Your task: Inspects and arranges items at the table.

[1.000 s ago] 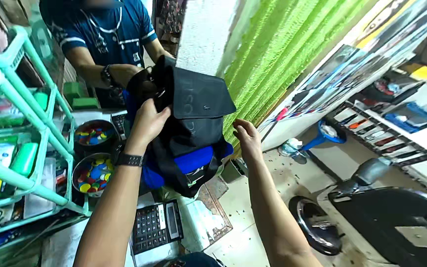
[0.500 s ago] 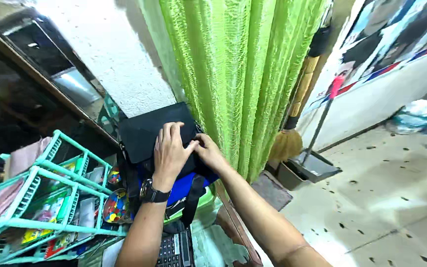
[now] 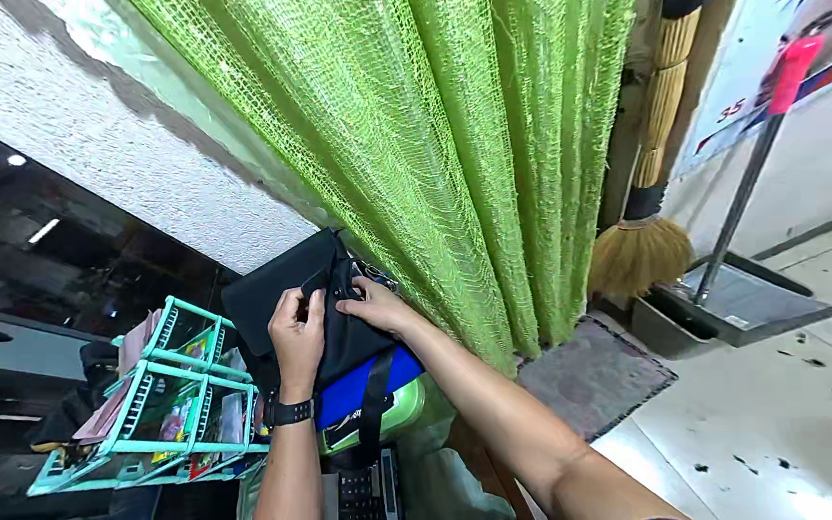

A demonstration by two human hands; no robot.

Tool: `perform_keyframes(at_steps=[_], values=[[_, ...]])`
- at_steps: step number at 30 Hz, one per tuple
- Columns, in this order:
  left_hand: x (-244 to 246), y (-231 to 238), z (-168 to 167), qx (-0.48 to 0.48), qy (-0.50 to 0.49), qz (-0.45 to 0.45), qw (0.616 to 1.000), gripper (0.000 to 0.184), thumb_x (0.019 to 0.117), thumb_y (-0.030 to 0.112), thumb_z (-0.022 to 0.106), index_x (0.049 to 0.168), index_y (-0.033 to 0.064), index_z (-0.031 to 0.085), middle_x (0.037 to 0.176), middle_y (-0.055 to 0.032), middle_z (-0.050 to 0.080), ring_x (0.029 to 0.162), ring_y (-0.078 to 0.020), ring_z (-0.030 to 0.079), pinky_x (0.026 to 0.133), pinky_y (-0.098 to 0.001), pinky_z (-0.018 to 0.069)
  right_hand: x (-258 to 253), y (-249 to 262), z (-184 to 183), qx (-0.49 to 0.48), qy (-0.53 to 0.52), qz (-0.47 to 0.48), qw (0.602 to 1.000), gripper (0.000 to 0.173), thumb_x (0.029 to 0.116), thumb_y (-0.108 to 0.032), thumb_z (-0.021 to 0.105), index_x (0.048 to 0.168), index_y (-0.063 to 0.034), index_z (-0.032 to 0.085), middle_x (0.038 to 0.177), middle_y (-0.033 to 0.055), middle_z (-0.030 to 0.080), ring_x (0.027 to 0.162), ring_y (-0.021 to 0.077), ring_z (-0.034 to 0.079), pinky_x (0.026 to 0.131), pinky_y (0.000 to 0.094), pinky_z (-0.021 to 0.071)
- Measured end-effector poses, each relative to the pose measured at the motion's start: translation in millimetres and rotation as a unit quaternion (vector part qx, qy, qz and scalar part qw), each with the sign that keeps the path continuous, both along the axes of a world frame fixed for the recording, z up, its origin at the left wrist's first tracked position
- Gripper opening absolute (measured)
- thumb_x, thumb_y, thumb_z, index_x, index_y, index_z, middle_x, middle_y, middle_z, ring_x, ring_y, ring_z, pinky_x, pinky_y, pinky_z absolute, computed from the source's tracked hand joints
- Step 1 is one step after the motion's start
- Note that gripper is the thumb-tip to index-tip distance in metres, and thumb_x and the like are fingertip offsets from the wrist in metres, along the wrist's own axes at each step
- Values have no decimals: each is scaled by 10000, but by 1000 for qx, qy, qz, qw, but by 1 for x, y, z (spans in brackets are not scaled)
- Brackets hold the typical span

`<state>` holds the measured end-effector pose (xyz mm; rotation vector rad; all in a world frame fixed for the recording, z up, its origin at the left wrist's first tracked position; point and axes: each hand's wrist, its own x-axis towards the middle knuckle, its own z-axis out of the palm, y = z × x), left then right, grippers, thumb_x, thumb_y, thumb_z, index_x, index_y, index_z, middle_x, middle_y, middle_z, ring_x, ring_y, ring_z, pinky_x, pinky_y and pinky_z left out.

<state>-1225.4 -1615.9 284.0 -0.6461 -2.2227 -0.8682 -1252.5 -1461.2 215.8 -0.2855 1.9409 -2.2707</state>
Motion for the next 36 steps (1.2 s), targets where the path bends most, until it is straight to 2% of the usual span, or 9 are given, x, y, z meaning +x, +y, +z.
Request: perform_keyframes(at_steps=[5, 7, 10, 13, 17, 20, 26, 30, 36], values=[[2, 0, 3, -49, -23, 27, 998, 148, 974, 225, 703, 942, 80, 716, 928, 2, 683, 813, -58, 653, 758, -255, 573, 21, -1, 7, 59, 55, -112, 990, 387, 959, -339, 720, 1242, -80, 673, 1179, 153, 652, 1100, 295, 631, 955, 517, 521], [4, -1, 4, -57, -31, 27, 998, 140, 968, 224, 715, 941, 87, 712, 919, 7, 676, 800, -56, 648, 744, -249, 570, 23, -4, 9, 74, 78, -141, 984, 273, 969, -303, 706, 1143, -93, 719, 1122, 134, 631, 1067, 283, 618, 913, 498, 529], [11, -5, 10, -92, -66, 18, 993, 113, 972, 204, 709, 999, 97, 733, 997, 11, 702, 883, -56, 675, 807, -258, 589, 24, -6, 8, 93, 131, -185, 970, 173, 970, -241, 690, 1027, -89, 752, 1025, 110, 639, 1022, 267, 617, 898, 466, 526], [22, -3, 14, -159, -70, 43, 984, 134, 978, 183, 683, 1057, 91, 740, 1099, -1, 715, 980, -52, 682, 881, -268, 583, 28, -2, 9, 113, 164, -187, 962, 155, 983, -213, 673, 1001, -78, 747, 934, 87, 637, 913, 240, 633, 842, 442, 541], [26, 4, -8, -173, 66, 112, 976, 93, 940, 127, 708, 925, 35, 710, 947, -60, 678, 867, -103, 660, 785, -264, 558, 37, -2, 14, 91, 187, -184, 961, 130, 973, -173, 672, 962, -61, 737, 877, 64, 634, 803, 193, 629, 760, 398, 553], [26, 7, -19, -135, 116, 122, 977, 67, 913, 82, 725, 918, 16, 715, 916, -66, 659, 846, -95, 650, 767, -222, 553, 44, -4, 14, 68, 195, -191, 960, 114, 963, -154, 675, 939, -59, 733, 842, 49, 624, 755, 164, 612, 704, 359, 544], [32, 10, -26, -119, 150, 135, 972, 55, 918, 59, 731, 953, 17, 735, 953, -70, 680, 914, -112, 674, 813, -228, 563, 53, -9, 15, 41, 210, -203, 956, 101, 955, -139, 678, 924, -63, 737, 825, 36, 623, 726, 135, 599, 676, 319, 533], [32, 11, -25, -132, 158, 146, 968, 90, 917, 77, 745, 987, 21, 750, 972, -72, 700, 922, -116, 684, 816, -240, 570, 54, -10, 15, 33, 221, -212, 952, 98, 950, -136, 681, 922, -61, 737, 832, 41, 635, 731, 145, 609, 680, 329, 540], [32, 8, -18, -152, 128, 125, 972, 91, 937, 92, 733, 1007, 41, 757, 1035, -64, 721, 996, -107, 691, 877, -248, 570, 52, -12, 10, 20, 233, -209, 950, 103, 950, -123, 675, 919, -49, 738, 833, 47, 646, 737, 140, 614, 689, 319, 541]])
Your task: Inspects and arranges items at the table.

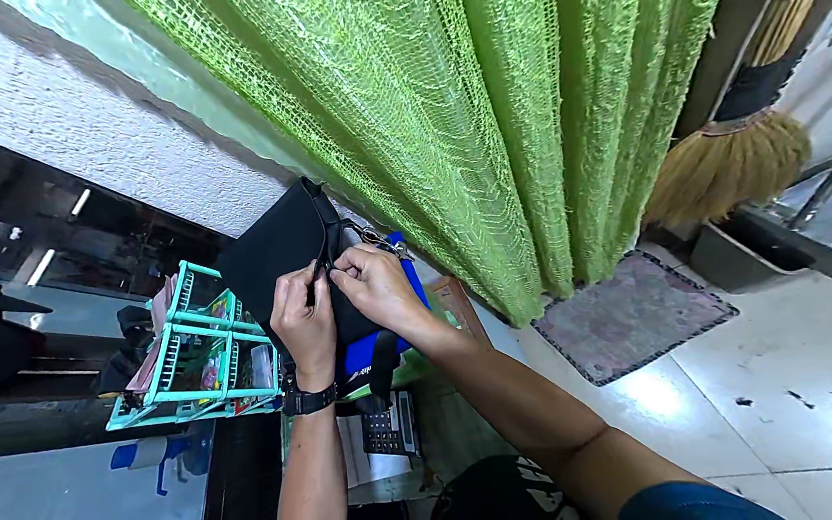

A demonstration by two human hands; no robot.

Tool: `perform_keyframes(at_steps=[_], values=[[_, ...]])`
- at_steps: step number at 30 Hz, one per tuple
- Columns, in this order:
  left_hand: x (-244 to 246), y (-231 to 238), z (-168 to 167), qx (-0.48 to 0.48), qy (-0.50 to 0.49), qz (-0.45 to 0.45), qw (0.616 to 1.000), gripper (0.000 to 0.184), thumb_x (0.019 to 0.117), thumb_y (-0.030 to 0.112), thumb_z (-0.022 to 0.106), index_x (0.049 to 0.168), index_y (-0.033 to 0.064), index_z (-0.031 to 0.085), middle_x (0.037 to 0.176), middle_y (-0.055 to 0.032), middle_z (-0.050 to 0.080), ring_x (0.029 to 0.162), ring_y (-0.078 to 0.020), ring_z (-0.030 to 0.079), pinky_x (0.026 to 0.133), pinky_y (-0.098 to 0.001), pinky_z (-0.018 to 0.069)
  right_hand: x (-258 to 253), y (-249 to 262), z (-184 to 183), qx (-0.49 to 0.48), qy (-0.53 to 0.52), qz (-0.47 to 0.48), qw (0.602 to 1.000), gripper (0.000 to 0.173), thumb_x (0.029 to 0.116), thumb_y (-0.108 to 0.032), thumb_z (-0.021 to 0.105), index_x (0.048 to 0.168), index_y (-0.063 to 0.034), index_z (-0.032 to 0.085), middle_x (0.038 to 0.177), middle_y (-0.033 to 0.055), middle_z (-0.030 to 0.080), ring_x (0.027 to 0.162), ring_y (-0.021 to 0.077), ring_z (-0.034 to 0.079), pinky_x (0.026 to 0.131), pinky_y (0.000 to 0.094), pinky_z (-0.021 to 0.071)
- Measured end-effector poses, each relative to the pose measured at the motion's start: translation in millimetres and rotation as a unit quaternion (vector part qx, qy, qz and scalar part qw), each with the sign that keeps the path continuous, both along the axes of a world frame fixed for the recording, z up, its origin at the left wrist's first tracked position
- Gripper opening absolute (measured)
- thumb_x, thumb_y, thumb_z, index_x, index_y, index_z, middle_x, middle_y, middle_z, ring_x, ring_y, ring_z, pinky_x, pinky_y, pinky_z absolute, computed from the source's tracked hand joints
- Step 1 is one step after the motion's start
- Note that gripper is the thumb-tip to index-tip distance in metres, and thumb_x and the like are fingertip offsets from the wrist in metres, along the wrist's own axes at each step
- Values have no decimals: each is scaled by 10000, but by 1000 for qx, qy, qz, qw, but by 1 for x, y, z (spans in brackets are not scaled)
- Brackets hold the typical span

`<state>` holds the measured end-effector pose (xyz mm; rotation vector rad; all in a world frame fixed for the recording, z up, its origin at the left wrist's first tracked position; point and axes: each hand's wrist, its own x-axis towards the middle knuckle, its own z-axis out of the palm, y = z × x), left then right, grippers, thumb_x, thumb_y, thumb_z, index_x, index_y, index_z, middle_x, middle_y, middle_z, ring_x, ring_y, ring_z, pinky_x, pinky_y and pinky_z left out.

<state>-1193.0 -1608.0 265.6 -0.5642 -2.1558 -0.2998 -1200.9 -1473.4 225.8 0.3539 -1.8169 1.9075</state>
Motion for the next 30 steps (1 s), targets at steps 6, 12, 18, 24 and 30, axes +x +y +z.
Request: perform_keyframes(at_steps=[6, 12, 18, 24, 30], values=[[4, -9, 6, -2, -67, -34, 997, 114, 961, 85, 706, 1045, 22, 751, 1122, -74, 720, 1073, -111, 684, 943, -270, 569, -4, 1, -1, -20, -25, 29, 999, 122, 956, -139, 669, 934, -43, 742, 859, 51, 660, 764, 137, 623, 721, 321, 536], [4, -14, 5, -30, -78, -43, 996, 173, 979, 71, 672, 1128, 37, 754, 1142, -76, 704, 1100, -120, 662, 963, -260, 548, -5, 1, -2, -39, -48, 41, 997, 116, 956, -149, 679, 935, -56, 744, 858, 35, 661, 756, 116, 608, 710, 305, 519], [5, -13, 1, -62, -80, -16, 995, 235, 1003, 122, 656, 1216, 63, 737, 1190, -92, 695, 1132, -186, 638, 1002, -330, 510, -7, 2, -3, -26, -50, 37, 998, 127, 963, -164, 666, 934, -61, 736, 857, 33, 650, 755, 122, 604, 707, 315, 520], [-2, -36, 52, -89, -142, 9, 986, 400, 1077, 290, 450, 1341, 79, 666, 1389, -109, 634, 1311, -276, 562, 1108, -494, 433, 0, 11, -9, 88, -25, 26, 996, 273, 995, -298, 654, 1128, -68, 714, 1049, 95, 669, 986, 232, 650, 884, 438, 556], [-71, -50, 131, -152, -317, 67, 934, 624, 1030, 564, 479, 1430, 95, 580, 1426, -171, 592, 1357, -337, 540, 1138, -602, 398, 24, 7, -34, 115, 12, 37, 993, 369, 919, -307, 701, 1224, -99, 700, 1370, 107, 570, 1288, 275, 529, 1052, 468, 489]])
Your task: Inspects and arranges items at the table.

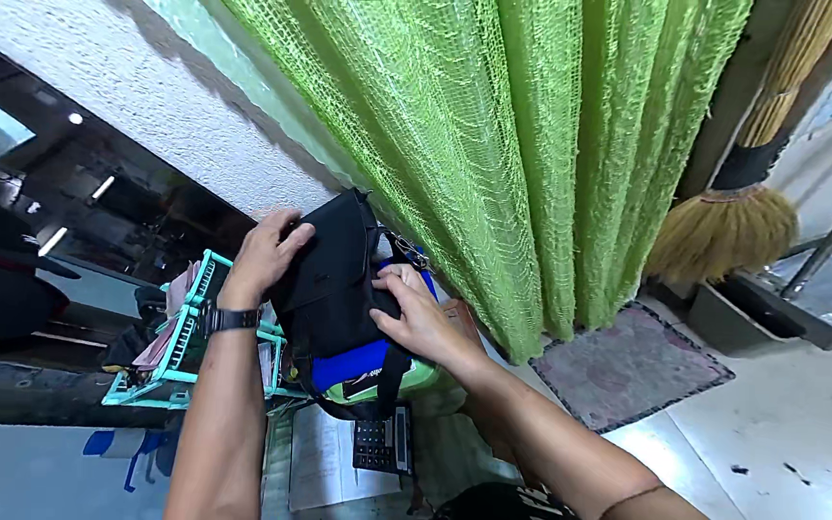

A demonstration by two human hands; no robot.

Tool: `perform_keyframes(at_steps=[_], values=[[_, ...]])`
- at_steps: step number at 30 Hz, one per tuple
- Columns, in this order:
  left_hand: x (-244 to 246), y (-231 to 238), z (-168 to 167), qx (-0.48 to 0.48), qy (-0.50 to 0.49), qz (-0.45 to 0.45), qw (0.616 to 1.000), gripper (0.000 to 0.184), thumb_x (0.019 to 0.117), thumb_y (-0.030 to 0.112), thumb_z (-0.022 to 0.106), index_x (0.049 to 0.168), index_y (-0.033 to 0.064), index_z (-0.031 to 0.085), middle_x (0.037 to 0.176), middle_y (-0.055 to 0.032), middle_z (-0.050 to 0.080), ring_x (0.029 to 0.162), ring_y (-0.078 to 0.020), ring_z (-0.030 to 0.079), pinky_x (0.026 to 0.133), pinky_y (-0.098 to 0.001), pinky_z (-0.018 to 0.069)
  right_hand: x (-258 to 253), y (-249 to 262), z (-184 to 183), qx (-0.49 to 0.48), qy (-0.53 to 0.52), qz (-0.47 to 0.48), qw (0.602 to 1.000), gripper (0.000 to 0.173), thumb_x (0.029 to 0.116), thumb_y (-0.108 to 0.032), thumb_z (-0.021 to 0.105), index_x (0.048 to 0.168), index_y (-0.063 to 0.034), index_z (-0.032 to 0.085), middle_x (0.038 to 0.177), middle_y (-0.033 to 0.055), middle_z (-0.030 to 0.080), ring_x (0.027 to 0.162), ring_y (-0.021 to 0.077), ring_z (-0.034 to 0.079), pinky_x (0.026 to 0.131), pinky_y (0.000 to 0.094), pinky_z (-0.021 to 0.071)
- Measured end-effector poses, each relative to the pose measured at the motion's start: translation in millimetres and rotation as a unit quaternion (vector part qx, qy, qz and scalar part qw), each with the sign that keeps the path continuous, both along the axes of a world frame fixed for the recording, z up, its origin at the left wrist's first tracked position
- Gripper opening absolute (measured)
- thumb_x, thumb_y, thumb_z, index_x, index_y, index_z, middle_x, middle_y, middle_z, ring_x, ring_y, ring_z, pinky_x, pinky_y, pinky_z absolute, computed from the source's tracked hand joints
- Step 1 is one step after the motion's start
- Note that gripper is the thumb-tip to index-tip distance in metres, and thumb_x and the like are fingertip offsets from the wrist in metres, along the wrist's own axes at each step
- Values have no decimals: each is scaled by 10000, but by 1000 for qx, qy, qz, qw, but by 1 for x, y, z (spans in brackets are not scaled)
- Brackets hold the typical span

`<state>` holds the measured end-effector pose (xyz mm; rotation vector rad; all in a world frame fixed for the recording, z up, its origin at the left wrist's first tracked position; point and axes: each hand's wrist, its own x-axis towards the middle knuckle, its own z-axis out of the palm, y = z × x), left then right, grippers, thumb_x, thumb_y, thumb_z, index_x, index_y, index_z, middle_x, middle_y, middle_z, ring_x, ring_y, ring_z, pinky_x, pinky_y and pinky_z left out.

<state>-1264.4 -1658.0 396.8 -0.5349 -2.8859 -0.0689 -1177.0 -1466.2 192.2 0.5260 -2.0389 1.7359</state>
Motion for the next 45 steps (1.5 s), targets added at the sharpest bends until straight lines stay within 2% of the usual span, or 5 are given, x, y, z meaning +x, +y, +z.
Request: perform_keyframes(at_steps=[11, 17, 26, 31, 45], values=[[57, -13, 8, 32, -8, -95, 995, 270, 916, 377, 764, 987, 123, 706, 857, -59, 706, 770, -204, 676, 708, -503, 550, 35, 22, -6, 172, -135, 36, 975, 1014, 844, -637, 745, 1571, -51, 351, 1419, 185, 579, 1303, 348, 564, 1090, 543, 459], [83, -31, 18, 65, 62, -146, 985, 236, 942, 295, 738, 864, 88, 658, 819, -14, 637, 712, -90, 589, 665, -306, 502, 38, 2, 2, 174, -83, -36, 981, 805, 897, -557, 732, 1505, -88, 488, 1258, 155, 684, 1194, 361, 612, 1027, 544, 483], [18, -37, 55, 28, 33, -145, 988, 342, 945, 367, 731, 904, 35, 661, 764, -99, 629, 724, -215, 614, 704, -514, 503, 90, 20, -5, 69, 8, 22, 997, 487, 1010, -341, 631, 1398, -51, 581, 1343, 105, 652, 1251, 215, 620, 1079, 431, 509], [-19, -43, 7, 19, 89, -111, 990, 415, 992, 361, 687, 1143, -26, 678, 1059, -286, 688, 1042, -476, 659, 935, -722, 462, 238, 66, -130, -3, -341, 306, 889, 370, 1046, -324, 525, 1022, -18, 732, 996, 86, 760, 952, 192, 719, 916, 453, 571], [-13, -69, -75, 32, 274, -213, 937, 490, 1087, 376, 382, 1464, 100, 527, 1593, -170, 417, 1470, -375, 384, 1204, -595, 242, 510, -83, -316, -108, -613, -96, 776, 528, 1105, -345, 407, 1463, 25, 522, 1559, 246, 448, 1484, 349, 396, 1242, 506, 280]])
